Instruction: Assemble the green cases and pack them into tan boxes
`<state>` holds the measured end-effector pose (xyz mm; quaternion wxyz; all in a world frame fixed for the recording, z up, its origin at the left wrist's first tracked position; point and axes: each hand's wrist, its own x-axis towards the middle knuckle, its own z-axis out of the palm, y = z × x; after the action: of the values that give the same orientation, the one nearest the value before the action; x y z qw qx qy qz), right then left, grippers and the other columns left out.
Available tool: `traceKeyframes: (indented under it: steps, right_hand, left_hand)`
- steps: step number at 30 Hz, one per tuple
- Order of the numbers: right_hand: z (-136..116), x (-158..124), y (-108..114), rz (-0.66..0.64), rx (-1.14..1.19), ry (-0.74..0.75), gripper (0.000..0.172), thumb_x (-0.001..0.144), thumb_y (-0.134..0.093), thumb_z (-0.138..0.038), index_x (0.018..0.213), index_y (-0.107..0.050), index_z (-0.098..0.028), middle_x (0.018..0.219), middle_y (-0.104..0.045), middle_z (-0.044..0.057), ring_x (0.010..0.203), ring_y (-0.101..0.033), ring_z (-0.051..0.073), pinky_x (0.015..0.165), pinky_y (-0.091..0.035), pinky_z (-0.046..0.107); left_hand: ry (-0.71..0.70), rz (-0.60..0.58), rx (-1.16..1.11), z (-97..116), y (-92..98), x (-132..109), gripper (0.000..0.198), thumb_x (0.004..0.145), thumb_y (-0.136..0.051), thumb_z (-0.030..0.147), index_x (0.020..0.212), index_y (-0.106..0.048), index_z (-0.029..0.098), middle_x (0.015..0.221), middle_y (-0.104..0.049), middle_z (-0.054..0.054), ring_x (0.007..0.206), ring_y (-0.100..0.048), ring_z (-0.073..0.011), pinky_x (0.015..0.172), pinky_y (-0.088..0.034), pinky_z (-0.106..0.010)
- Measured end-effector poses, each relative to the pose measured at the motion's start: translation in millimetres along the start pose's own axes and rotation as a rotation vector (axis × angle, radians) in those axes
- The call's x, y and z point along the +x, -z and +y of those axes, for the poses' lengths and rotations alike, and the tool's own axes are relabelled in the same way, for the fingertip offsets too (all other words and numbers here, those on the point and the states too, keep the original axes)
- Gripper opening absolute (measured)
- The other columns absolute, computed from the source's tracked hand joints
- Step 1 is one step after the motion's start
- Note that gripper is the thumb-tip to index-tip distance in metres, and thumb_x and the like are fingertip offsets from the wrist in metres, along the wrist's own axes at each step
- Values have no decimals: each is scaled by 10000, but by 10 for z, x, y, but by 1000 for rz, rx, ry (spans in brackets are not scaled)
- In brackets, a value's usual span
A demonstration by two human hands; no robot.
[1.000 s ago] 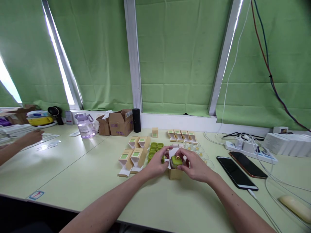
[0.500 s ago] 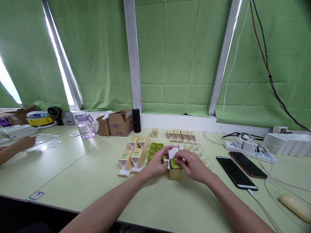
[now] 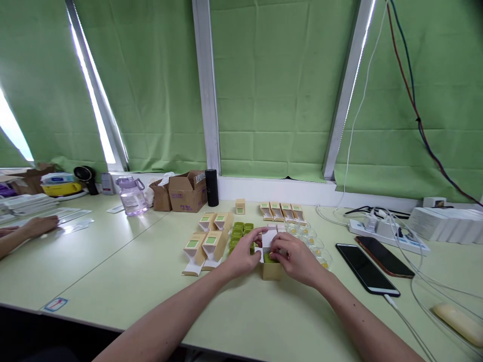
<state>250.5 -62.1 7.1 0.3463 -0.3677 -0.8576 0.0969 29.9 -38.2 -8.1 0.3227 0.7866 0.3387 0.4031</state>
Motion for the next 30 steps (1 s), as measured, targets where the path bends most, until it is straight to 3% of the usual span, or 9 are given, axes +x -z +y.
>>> traceKeyframes:
  steps: [10, 15, 23, 30]
  right_hand:
    - [-24, 10, 17, 1, 37, -6, 194, 895, -603, -62, 826, -667, -231, 998, -687, 51, 904, -655, 222, 736, -514, 338]
    - [12, 32, 19, 117, -9, -21, 200, 941, -510, -95, 858, -628, -233, 900, -666, 51, 821, -620, 221, 708, -480, 344]
    - [127, 47, 29, 319, 45, -194, 200, 945, -448, -171, 988, -630, -240, 971, -710, 68, 866, -648, 244, 760, -490, 374]
    - [341, 74, -52, 307, 337, -359, 345, 772, -441, -161, 1053, -624, -239, 934, -642, 30, 658, -587, 161, 605, -485, 297]
  left_hand:
    - [-21, 1, -40, -27, 8, -8, 760, 747, -549, 40, 1482, -542, 231, 1096, -664, -71, 1050, -606, -233, 992, -496, -406]
    - [-4, 6, -87, -40, -2, 2, 767, 735, -538, 41, 1484, -538, 208, 1077, -662, -73, 1034, -602, -225, 966, -493, -386]
    - [64, -6, -272, 59, 11, 13, 708, 706, -493, 83, 1403, -579, 176, 1150, -693, -102, 1027, -606, -231, 924, -483, -378]
    - [84, 7, -321, 64, 10, 23, 633, 761, -465, 120, 1376, -600, 182, 1194, -701, -107, 1041, -612, -228, 927, -485, -376]
